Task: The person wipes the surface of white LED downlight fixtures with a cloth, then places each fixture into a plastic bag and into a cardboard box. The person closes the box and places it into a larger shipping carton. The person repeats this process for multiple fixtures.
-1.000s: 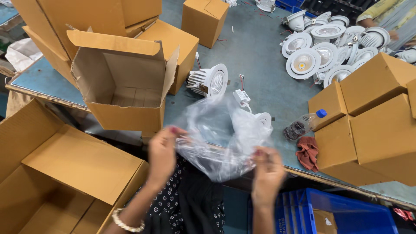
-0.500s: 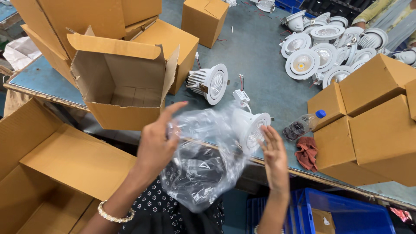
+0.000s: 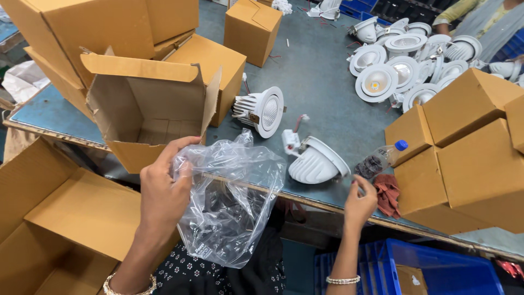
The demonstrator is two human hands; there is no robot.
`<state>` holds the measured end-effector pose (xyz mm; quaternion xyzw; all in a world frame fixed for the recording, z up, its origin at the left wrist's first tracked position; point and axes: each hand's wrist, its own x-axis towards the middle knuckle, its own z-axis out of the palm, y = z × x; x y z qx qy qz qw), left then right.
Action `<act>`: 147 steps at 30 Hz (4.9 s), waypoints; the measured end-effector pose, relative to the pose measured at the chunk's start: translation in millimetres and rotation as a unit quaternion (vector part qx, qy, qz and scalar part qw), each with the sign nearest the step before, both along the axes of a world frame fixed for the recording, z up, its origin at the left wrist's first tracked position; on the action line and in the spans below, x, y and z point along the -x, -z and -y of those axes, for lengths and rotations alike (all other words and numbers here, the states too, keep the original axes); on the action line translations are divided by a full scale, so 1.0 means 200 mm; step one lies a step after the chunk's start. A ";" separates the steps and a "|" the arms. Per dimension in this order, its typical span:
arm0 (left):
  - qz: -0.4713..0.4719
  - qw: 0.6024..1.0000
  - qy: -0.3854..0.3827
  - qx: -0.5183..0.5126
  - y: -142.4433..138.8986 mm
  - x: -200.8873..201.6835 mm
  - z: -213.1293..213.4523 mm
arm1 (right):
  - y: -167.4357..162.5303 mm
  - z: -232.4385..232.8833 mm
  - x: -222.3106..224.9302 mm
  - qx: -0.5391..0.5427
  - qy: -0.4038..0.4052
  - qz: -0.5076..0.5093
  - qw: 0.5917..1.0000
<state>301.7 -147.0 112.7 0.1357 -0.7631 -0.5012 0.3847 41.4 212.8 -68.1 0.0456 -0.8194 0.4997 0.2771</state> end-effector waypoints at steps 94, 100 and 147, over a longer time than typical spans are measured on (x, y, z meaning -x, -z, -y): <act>0.461 0.806 0.346 0.135 0.92 -0.24 -0.16 | 0.72 0.19 -1.13 -0.116 -0.347 0.289 0.885; 0.641 0.696 0.216 0.242 1.13 -0.38 -0.24 | 0.78 0.23 -1.17 -0.062 -0.409 0.284 0.865; 0.154 0.718 0.175 -0.656 1.31 -0.01 -0.33 | 0.03 0.51 -1.02 -0.121 -0.241 0.264 0.926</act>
